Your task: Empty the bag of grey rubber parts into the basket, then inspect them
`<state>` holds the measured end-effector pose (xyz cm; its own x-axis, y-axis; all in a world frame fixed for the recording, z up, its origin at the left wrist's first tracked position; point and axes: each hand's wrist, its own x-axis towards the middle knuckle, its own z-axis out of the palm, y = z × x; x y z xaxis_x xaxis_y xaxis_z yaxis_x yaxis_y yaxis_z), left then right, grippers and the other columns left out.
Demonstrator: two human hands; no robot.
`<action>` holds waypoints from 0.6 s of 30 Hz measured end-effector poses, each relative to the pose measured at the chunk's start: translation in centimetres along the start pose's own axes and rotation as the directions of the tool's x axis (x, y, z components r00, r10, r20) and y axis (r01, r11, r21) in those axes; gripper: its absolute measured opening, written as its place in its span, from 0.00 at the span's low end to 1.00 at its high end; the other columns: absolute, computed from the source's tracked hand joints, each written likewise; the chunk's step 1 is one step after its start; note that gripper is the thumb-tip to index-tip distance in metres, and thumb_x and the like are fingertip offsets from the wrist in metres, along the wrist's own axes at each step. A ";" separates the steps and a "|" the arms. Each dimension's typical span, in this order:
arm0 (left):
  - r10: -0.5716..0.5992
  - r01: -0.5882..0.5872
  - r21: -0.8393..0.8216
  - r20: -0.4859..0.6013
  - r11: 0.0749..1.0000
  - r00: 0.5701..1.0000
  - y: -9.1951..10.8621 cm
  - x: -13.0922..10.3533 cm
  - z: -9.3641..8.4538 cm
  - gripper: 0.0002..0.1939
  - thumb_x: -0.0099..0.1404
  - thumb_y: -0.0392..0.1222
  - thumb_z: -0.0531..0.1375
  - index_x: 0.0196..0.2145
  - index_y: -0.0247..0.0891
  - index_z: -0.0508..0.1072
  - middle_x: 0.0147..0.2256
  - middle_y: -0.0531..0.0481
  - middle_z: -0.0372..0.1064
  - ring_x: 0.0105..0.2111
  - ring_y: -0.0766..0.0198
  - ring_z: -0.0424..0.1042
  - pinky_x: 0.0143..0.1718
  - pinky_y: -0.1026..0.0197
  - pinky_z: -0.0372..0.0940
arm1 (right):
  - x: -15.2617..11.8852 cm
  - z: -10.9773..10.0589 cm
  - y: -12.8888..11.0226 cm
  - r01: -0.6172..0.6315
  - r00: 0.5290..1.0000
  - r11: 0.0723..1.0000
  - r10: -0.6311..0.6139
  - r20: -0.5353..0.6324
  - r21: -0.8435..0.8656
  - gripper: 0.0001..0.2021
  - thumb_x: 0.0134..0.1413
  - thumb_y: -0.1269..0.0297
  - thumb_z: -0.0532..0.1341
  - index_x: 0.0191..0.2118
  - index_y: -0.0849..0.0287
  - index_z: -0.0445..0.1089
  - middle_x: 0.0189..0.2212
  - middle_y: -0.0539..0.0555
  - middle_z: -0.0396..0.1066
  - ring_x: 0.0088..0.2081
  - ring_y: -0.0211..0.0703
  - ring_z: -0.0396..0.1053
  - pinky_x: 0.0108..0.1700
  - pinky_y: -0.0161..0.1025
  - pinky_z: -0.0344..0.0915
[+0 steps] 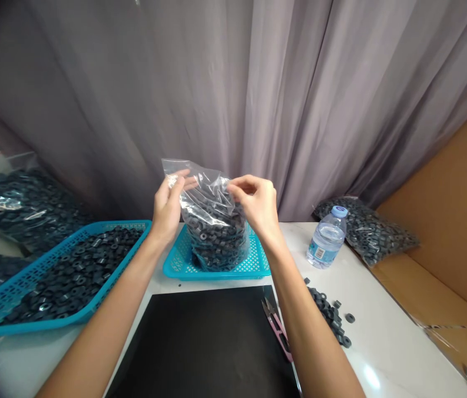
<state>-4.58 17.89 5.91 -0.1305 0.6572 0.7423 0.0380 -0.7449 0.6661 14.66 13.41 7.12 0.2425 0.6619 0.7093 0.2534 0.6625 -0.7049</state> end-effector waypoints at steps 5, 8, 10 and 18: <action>0.017 -0.017 -0.010 -0.006 1.000 1.000 0.0 0.1 -0.1 0.14 0.72 0.51 0.58 0.47 0.41 0.76 0.45 0.44 0.80 0.45 0.55 0.79 0.54 0.50 0.69 | -0.1 0.3 0.5 -0.040 0.998 0.999 0.040 0.040 0.012 0.09 0.61 0.58 0.62 0.33 0.57 0.73 0.30 0.53 0.77 0.32 0.42 0.74 0.40 0.43 0.72; 0.035 -0.035 -0.026 -0.012 0.999 0.999 0.2 0.1 0.0 0.12 0.71 0.49 0.59 0.45 0.41 0.77 0.44 0.44 0.80 0.45 0.55 0.79 0.54 0.50 0.70 | -0.2 0.4 0.7 -0.034 0.999 0.998 0.033 -0.020 -0.056 0.12 0.66 0.55 0.58 0.34 0.56 0.70 0.31 0.53 0.77 0.35 0.44 0.75 0.43 0.45 0.70; 0.037 -0.038 -0.036 -0.022 0.999 0.999 0.5 0.1 0.0 0.10 0.70 0.48 0.60 0.43 0.41 0.77 0.44 0.45 0.80 0.45 0.55 0.79 0.54 0.50 0.70 | -0.1 0.4 0.5 -0.038 0.999 0.999 0.038 -0.015 -0.027 0.15 0.66 0.51 0.58 0.34 0.55 0.69 0.31 0.54 0.76 0.35 0.44 0.75 0.43 0.44 0.71; 0.026 -0.028 -0.044 -0.053 0.999 0.998 1.0 0.1 0.0 0.07 0.70 0.42 0.60 0.41 0.40 0.77 0.40 0.46 0.80 0.44 0.56 0.80 0.54 0.50 0.69 | 0.1 0.4 0.0 0.039 0.999 0.994 -0.037 -0.020 0.103 0.12 0.56 0.53 0.68 0.36 0.55 0.70 0.33 0.51 0.75 0.36 0.42 0.73 0.42 0.42 0.71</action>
<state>-4.54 17.23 6.61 -0.1821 0.6305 0.7545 -0.0024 -0.7677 0.6409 14.34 13.62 7.21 0.2520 0.6294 0.7351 0.1649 0.7206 -0.6735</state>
